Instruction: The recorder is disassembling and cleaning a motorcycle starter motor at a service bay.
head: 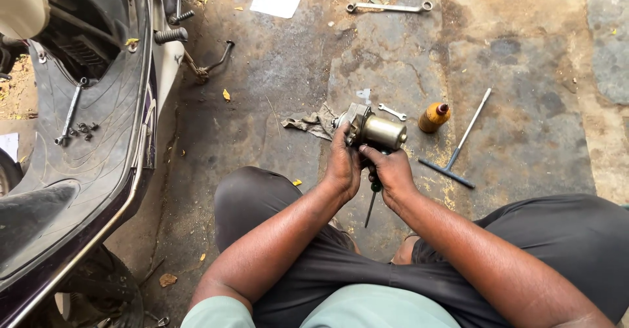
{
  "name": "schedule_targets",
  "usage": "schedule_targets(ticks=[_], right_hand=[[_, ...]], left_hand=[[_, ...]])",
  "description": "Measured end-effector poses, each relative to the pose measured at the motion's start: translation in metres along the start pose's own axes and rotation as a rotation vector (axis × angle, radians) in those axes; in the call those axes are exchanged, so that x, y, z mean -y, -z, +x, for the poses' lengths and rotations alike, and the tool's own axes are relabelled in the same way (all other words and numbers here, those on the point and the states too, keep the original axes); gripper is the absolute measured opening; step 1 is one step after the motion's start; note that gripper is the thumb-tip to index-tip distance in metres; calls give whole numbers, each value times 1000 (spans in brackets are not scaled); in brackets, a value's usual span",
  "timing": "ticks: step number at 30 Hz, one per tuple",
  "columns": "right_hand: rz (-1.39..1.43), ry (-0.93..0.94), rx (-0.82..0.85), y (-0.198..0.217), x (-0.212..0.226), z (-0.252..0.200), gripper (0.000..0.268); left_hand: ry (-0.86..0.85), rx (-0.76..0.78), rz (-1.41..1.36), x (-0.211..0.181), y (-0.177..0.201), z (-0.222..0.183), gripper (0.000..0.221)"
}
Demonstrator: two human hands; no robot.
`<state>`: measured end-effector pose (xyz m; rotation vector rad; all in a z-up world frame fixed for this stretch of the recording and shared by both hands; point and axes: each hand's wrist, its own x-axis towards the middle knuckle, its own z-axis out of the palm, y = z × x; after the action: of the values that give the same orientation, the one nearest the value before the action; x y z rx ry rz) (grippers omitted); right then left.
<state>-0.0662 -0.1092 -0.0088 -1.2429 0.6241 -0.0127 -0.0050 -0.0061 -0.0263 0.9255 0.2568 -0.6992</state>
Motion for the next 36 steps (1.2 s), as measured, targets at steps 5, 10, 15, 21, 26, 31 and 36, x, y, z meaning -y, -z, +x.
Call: schedule_targets(ticks=[5, 10, 15, 21, 26, 31, 36], right_hand=[[-56, -82, -19, -4, 7, -5, 34], [-46, -51, -7, -1, -5, 1, 32], [-105, -37, -34, -5, -2, -2, 34], [-129, 193, -28, -3, -46, 24, 33], [49, 172, -8, -10, -27, 11, 32], [-27, 40, -60, -10, -22, 6, 32], [-2, 140, -13, -15, -14, 1, 34]], left_hand=[[39, -26, 14, -2, 1, -2, 69], [4, -34, 7, -1, 2, 0, 67], [12, -41, -7, -3, 1, -1, 64], [-73, 68, -105, 5, 28, 19, 52], [-36, 82, -78, -18, -3, -13, 54], [-38, 106, -57, -23, -6, -18, 54], [-92, 94, -39, -27, -4, -20, 53]])
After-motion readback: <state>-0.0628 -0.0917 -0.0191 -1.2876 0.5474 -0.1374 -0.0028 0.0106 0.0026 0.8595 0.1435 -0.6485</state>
